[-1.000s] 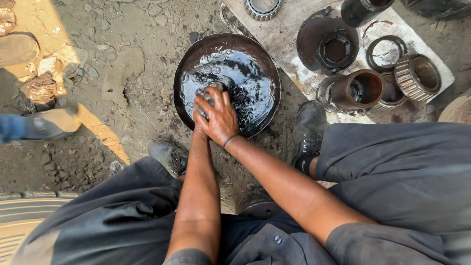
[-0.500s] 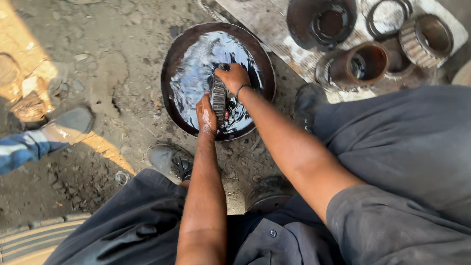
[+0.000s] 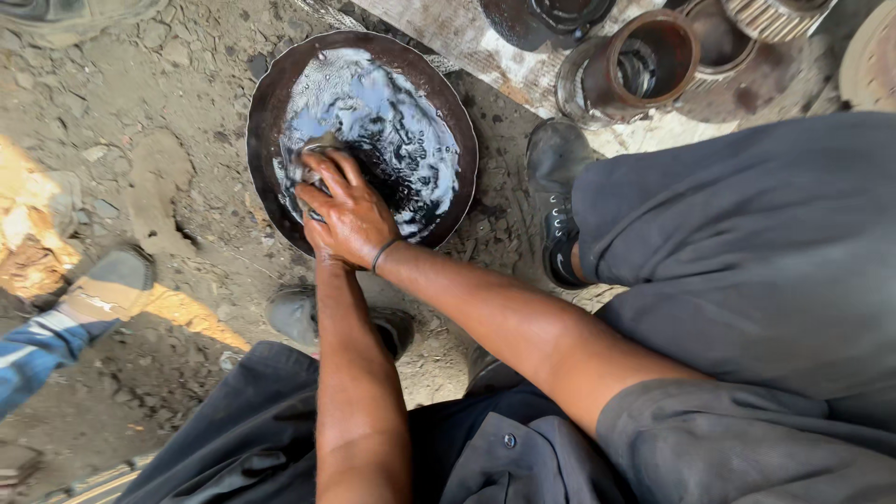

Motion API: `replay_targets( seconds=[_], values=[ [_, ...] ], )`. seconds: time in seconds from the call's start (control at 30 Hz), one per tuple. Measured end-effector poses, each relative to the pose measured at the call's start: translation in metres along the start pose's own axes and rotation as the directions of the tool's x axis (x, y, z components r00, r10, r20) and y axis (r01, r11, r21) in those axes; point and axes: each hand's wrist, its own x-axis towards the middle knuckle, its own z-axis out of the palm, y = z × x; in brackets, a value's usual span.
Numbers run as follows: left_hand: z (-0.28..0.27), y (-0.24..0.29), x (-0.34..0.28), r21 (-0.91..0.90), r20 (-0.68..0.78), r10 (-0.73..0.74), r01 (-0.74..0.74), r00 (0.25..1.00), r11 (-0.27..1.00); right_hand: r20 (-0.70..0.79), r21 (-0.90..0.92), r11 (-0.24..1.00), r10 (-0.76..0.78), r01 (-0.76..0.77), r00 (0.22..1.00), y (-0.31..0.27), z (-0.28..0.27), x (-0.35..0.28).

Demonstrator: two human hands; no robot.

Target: The person sits on the ground and cleans a metal bearing by hand in a shallow pan of dark liquid. They repeatedly submerge, scrub, and rotate the bearing, occasionally lifting it to inspect it before returning it to the liquid.

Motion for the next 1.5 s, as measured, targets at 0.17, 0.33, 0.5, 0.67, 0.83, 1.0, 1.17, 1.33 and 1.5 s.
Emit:
replay_targets(
  seconds=[0.17, 0.33, 0.5, 0.67, 0.83, 1.0, 1.17, 1.33, 1.5],
  values=[
    [0.061, 0.039, -0.012, -0.142, -0.233, -0.066, 0.033, 0.970, 0.989, 0.139, 0.174, 0.984, 0.001, -0.026, 0.990, 0.013, 0.024, 0.018],
    [0.102, 0.050, -0.013, -0.125, -0.546, -0.193, 0.149, 0.815, 0.981, 0.230, 0.122, 0.986, 0.085, -0.115, 0.970, 0.040, 0.038, 0.036],
    [0.100, 0.035, -0.018, -0.063, -0.449, -0.147, 0.133, 0.881, 0.989, 0.416, 0.063, 0.872, 0.419, -0.485, 0.807, 0.082, 0.019, 0.028],
    [0.125, 0.044, -0.010, 0.173, -0.541, -0.017, 0.131, 0.841, 0.976, 0.276, 0.006, 0.946, 0.309, -0.323, 0.910, 0.073, 0.025, 0.018],
    [0.158, 0.064, -0.006, -0.017, -0.771, -0.116, 0.162, 0.626, 0.987, 0.237, 0.011, 0.994, -0.106, 0.107, 0.966, 0.050, 0.040, 0.016],
    [0.153, 0.057, -0.015, 0.213, -0.651, -0.028, 0.219, 0.759, 0.952, 0.302, 0.174, 0.937, 0.243, -0.304, 0.922, 0.080, 0.023, 0.019],
    [0.142, 0.049, -0.018, 0.274, -0.662, 0.017, 0.221, 0.749, 0.936, 0.378, 0.023, 0.776, 0.577, -0.630, 0.724, 0.117, 0.024, 0.006],
    [0.148, 0.052, -0.019, 0.318, -0.618, 0.023, 0.223, 0.786, 0.921, 0.645, -0.488, 0.840, 0.529, -0.235, 0.551, 0.136, 0.039, -0.003],
    [0.163, 0.050, -0.014, 0.408, -0.625, 0.076, 0.242, 0.777, 0.880, 0.791, -0.071, 0.548, 0.540, -0.833, 0.288, 0.156, 0.029, -0.016]
  ],
)
